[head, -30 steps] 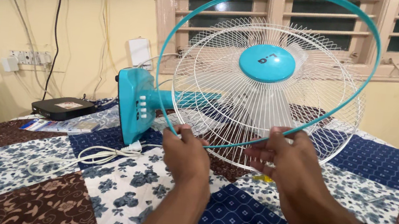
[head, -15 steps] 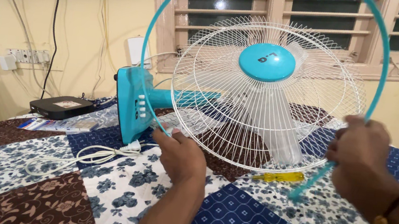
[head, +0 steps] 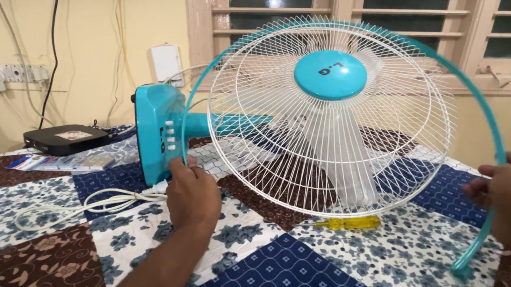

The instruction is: The person uses a screwdriver to tighten screws on the front grill of a table fan, then attaches the outer ring to complete the assembly. The fan is placed on a patterned bedsheet in a room with a wall-mounted TV and window.

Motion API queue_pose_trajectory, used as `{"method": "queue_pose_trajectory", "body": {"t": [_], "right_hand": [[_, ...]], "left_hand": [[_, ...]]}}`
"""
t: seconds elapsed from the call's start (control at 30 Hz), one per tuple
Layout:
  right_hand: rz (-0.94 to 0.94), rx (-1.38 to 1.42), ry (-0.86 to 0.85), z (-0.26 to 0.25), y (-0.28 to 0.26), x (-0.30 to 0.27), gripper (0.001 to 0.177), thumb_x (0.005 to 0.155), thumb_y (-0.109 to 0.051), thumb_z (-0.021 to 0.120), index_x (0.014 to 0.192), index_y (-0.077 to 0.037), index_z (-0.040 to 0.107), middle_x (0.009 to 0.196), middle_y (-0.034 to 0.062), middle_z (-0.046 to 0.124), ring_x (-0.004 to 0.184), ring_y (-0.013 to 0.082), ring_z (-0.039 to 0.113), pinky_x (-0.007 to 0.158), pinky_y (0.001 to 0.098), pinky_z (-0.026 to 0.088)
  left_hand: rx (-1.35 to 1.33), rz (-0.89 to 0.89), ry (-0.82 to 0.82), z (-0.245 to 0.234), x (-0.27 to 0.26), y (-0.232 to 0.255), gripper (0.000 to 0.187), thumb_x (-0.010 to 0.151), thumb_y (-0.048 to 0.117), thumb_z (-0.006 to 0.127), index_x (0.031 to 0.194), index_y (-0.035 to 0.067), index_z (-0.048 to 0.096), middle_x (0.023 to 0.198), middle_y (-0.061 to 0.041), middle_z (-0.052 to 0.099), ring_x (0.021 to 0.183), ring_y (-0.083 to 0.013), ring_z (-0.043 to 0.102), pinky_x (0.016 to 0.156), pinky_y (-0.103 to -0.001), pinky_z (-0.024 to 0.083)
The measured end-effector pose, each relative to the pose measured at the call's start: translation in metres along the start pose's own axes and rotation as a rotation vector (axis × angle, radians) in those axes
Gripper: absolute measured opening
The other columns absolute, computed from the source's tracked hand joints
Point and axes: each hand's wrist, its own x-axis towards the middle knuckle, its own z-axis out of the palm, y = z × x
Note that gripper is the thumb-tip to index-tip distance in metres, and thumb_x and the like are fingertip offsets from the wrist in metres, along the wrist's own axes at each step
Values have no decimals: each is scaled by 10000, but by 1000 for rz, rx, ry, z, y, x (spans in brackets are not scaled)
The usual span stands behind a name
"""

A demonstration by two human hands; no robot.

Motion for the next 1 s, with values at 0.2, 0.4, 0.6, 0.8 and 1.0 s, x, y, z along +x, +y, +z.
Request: {"method": "queue_pose_trajectory", "body": {"t": [0.2, 0.4, 0.6, 0.8, 1.0], "right_hand": [[81, -34, 74, 9, 1, -17, 327, 1186, -258, 442, 1333, 19, 533, 922, 115, 583, 699, 201, 565, 599, 361, 492], [-35, -123, -28, 19, -6, -34, 296, 1163, -197, 416, 1381, -58, 561, 896, 97, 547, 678, 182, 484, 544, 376, 467], [129, 55, -95, 25, 1, -40, 239, 1045, -17, 412, 1249, -1, 536, 923, 104, 575, 677, 168, 546, 578, 306, 528], [88, 101, 17, 8, 7, -36, 211, 1137, -140, 432, 1197, 36, 533, 892, 119, 548, 638, 175, 517, 537, 354, 462], [-110, 32, -156, -6, -21, -31, 329, 1200, -267, 407, 1381, -8, 497, 880, 152, 519, 637, 201, 479, 541, 402, 468]], "left_hand": [[6, -1, -7, 7, 7, 2, 322, 1022, 319, 450, 1158, 72, 605, 990, -268, 725, 979, -478, 686, 872, -569, 520], [0, -73, 66, 21, 6, 8, 337, 1046, 324, 444, 1055, 67, 662, 980, -237, 734, 967, -484, 683, 857, -576, 518], [-62, -124, 155, 33, -6, 17, 318, 1048, 296, 452, 1140, 104, 688, 1044, -214, 736, 974, -472, 685, 842, -596, 509], [-161, -132, 220, 33, -10, 19, 387, 1022, 267, 443, 1395, 191, 518, 1015, -227, 724, 920, -449, 683, 781, -574, 501], [-252, -158, 89, 23, -12, 19, 289, 1060, 279, 439, 1280, 122, 541, 805, -129, 779, 823, -300, 743, 792, -451, 517]]}}
